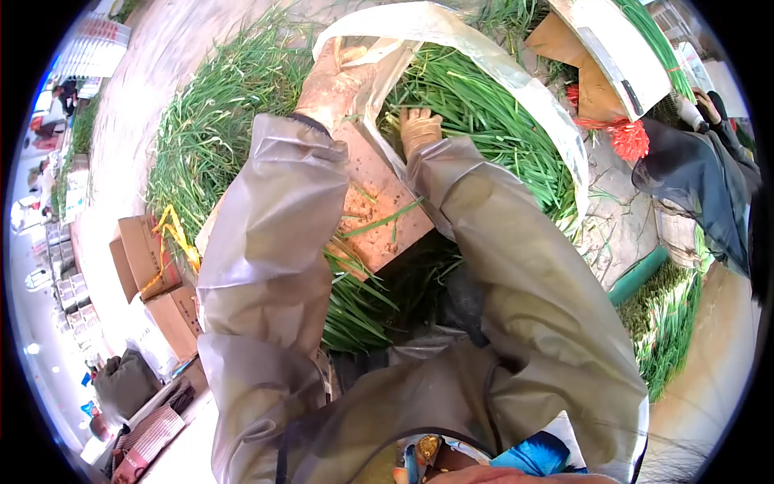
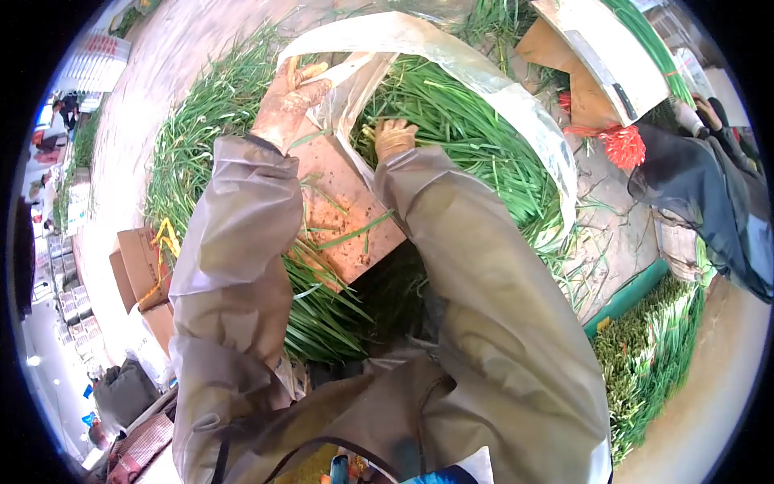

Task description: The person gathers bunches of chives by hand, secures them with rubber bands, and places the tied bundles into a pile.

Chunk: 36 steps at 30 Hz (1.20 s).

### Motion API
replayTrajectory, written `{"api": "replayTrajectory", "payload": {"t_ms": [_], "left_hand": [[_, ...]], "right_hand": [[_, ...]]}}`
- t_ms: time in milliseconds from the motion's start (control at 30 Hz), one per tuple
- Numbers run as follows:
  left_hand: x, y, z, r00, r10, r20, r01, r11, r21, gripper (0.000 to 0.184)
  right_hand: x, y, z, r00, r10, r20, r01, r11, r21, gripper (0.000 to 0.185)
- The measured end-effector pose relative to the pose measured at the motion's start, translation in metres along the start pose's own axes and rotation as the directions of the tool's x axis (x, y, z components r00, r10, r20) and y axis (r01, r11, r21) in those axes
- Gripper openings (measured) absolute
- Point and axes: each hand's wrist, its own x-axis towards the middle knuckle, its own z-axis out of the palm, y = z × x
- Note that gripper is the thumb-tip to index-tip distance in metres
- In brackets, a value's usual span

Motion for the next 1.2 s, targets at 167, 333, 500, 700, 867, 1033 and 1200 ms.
{"api": "replayTrajectory", "payload": {"t_ms": [167,333,500,700,867,1033,1200], "left_hand": [[-0.010,0.004,0.002,1.000,0.000,-0.009,0.001,0.998,0.056,0.080],[-0.026,-0.009,0.009,0.998,0.036,-0.060,-0.043,0.992,-0.123,0.082],[-0.082,-0.061,0.105,0.944,0.080,-0.320,-0.136,0.978,-0.156,0.096],[-0.094,-0.086,0.157,0.923,0.199,-0.331,-0.085,0.941,0.329,0.061],[-0.108,-0.053,0.167,0.890,0.429,-0.154,-0.248,0.738,0.627,0.069],[-0.110,-0.042,0.155,0.867,0.414,-0.279,-0.434,0.901,-0.010,0.059],[-0.106,-0.109,0.173,0.988,-0.128,0.090,0.114,0.983,0.144,0.075]], "right_hand": [[0.003,0.010,-0.014,0.944,-0.001,0.329,-0.032,0.995,0.095,0.042],[-0.020,0.100,-0.121,0.972,-0.007,0.236,-0.162,0.707,0.688,0.079],[-0.076,0.135,-0.157,0.995,0.105,0.003,-0.048,0.433,0.900,0.088],[-0.105,0.136,-0.120,0.994,-0.109,0.009,0.059,0.606,0.793,0.075],[-0.111,0.138,-0.138,0.968,-0.147,-0.202,0.164,-0.237,0.958,0.070],[-0.109,0.145,-0.157,0.999,0.015,-0.044,0.046,-0.502,0.864,0.067],[-0.122,0.152,-0.199,0.980,0.110,-0.166,0.199,-0.461,0.865,0.071]]}}
